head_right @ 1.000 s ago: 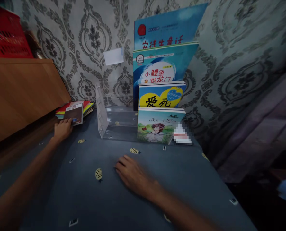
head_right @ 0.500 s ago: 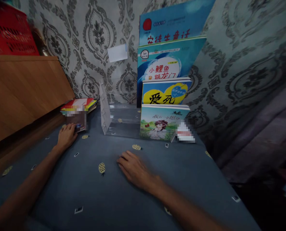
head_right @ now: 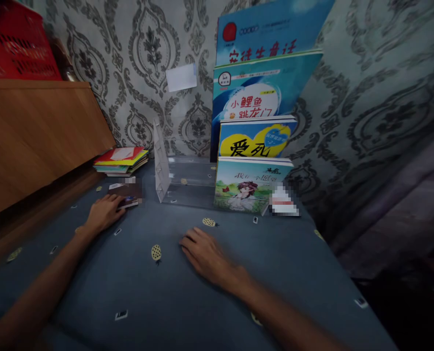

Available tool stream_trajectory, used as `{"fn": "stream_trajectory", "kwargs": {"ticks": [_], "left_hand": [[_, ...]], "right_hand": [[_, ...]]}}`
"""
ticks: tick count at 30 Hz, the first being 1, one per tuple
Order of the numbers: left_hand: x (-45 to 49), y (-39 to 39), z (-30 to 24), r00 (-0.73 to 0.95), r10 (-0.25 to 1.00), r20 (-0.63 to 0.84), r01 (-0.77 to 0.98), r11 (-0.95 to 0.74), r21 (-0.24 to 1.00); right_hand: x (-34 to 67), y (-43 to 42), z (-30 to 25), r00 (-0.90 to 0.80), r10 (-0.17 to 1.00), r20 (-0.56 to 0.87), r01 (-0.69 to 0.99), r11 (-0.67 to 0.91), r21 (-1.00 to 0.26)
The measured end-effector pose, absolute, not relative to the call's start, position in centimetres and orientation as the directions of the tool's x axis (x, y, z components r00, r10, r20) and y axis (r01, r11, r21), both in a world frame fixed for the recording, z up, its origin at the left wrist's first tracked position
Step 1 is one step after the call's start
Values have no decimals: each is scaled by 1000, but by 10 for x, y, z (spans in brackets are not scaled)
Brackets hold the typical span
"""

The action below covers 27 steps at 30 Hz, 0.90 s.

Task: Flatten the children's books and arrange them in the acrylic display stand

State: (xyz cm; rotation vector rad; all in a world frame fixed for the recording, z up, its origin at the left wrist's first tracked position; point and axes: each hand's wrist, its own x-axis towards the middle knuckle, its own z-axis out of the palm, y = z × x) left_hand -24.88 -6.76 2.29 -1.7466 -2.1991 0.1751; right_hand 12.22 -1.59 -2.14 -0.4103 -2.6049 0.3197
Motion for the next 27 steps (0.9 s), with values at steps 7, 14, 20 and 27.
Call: {"fn": "stream_trajectory", "kwargs": {"ticks": [7, 14, 20, 27], "left_hand": [[-273, -35, 33, -223, 967, 120, 968, 235, -94], [-320, 16, 24, -431, 891, 141, 895, 442, -57], [-333, 24, 5, -401, 906, 134, 914, 406, -11], [-330, 12, 0, -385, 901, 200, 919, 393, -4]], "right_hand": [[123, -16, -22, -830, 354, 432, 237, 924, -301], [123, -16, -22, -830, 357, 429, 235, 921, -312], [123, -17, -19, -838, 356, 414, 243, 922, -302], [123, -17, -17, -843, 344, 413, 227, 924, -306]]}}
